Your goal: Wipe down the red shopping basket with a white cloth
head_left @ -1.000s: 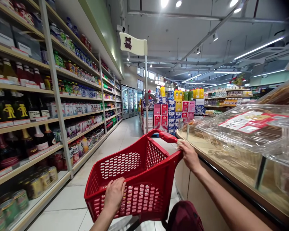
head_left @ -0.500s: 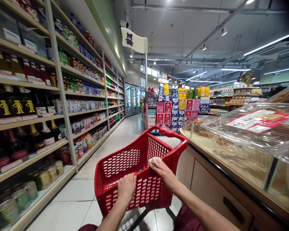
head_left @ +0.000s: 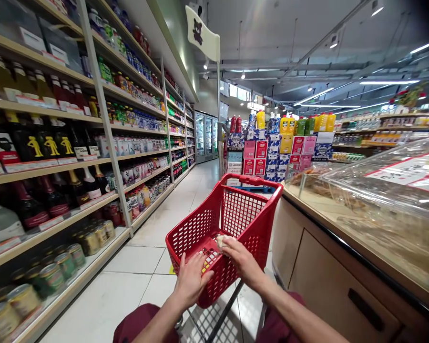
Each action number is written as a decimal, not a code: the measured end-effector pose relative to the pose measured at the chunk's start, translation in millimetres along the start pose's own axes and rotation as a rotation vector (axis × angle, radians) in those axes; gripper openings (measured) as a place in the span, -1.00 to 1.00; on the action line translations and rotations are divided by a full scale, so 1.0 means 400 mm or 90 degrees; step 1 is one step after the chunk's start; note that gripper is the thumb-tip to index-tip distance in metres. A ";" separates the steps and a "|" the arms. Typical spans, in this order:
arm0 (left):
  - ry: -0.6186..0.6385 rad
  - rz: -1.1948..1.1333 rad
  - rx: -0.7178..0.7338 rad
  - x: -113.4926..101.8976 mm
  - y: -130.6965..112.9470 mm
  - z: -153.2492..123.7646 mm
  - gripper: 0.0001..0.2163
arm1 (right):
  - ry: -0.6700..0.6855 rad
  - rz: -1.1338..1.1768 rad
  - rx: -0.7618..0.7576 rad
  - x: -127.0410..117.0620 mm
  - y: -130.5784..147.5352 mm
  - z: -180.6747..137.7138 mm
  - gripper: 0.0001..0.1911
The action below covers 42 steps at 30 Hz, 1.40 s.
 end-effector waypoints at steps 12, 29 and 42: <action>-0.003 0.001 0.046 0.004 0.044 0.084 -0.80 | 0.001 -0.015 -0.002 -0.013 0.026 -0.066 -0.69; -0.028 -0.012 0.065 0.055 -0.070 0.156 -0.64 | -0.203 -0.123 0.140 -0.104 -0.076 -0.153 -0.57; -0.098 -0.200 -0.035 0.072 0.022 0.119 -0.60 | -0.146 -0.073 0.087 -0.005 -0.053 -0.083 -0.58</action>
Point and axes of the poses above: each hand's wrist, its own z-axis towards the middle knuckle, its own x-axis out of the palm, y = z × x, the point moved 9 cm from there along z, towards the middle knuckle, and after that the axes turned 15 degrees about z, right-handed, at the moved point
